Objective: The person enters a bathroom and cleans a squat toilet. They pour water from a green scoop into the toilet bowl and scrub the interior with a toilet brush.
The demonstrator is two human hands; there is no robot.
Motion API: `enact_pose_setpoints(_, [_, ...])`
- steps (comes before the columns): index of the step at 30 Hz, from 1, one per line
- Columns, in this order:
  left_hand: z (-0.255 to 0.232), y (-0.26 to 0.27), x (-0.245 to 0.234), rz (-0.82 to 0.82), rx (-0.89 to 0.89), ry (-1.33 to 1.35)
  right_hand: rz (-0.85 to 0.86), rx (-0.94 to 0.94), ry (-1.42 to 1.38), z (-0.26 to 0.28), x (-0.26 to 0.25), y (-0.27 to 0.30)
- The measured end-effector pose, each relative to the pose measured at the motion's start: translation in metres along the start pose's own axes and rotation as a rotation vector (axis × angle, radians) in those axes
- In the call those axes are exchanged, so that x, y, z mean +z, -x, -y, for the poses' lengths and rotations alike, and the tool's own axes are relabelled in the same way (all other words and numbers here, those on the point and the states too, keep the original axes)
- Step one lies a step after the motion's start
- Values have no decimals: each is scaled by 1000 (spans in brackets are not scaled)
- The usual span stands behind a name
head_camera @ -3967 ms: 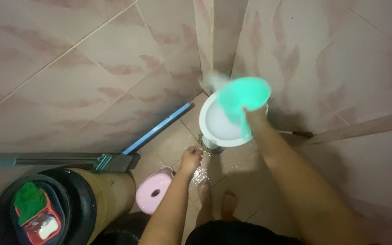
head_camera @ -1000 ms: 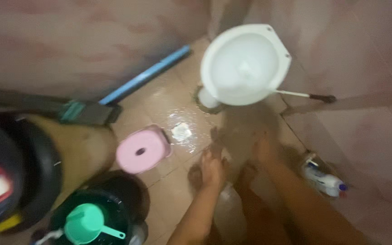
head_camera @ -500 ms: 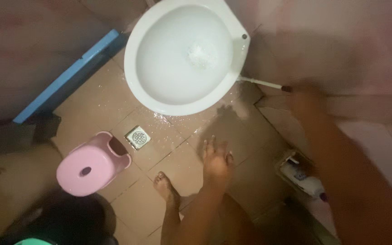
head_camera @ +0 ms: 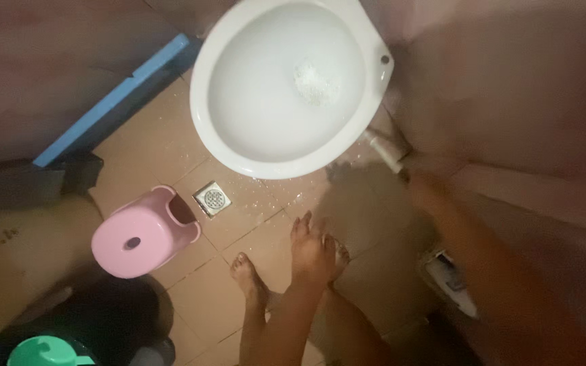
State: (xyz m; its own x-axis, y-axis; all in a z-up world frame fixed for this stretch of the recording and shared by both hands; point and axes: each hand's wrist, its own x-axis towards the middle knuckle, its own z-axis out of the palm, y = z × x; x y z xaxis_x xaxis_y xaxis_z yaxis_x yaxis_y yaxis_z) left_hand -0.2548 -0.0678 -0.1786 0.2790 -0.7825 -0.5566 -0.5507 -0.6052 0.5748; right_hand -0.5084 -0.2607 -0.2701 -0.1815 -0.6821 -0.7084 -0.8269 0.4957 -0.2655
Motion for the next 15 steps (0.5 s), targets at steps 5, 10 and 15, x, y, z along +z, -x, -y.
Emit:
enact_pose_setpoints(5, [-7, 22, -32, -18, -82, -9, 182, 18, 24, -48, 26, 117])
enact_pose_setpoints(10, [-2, 53, -60, -128, -91, 42, 135, -78, 41, -80, -9, 262])
enact_pose_setpoints(15, [0, 75, -88, -149, -16, 15, 153, -237, 53, -19, -53, 309])
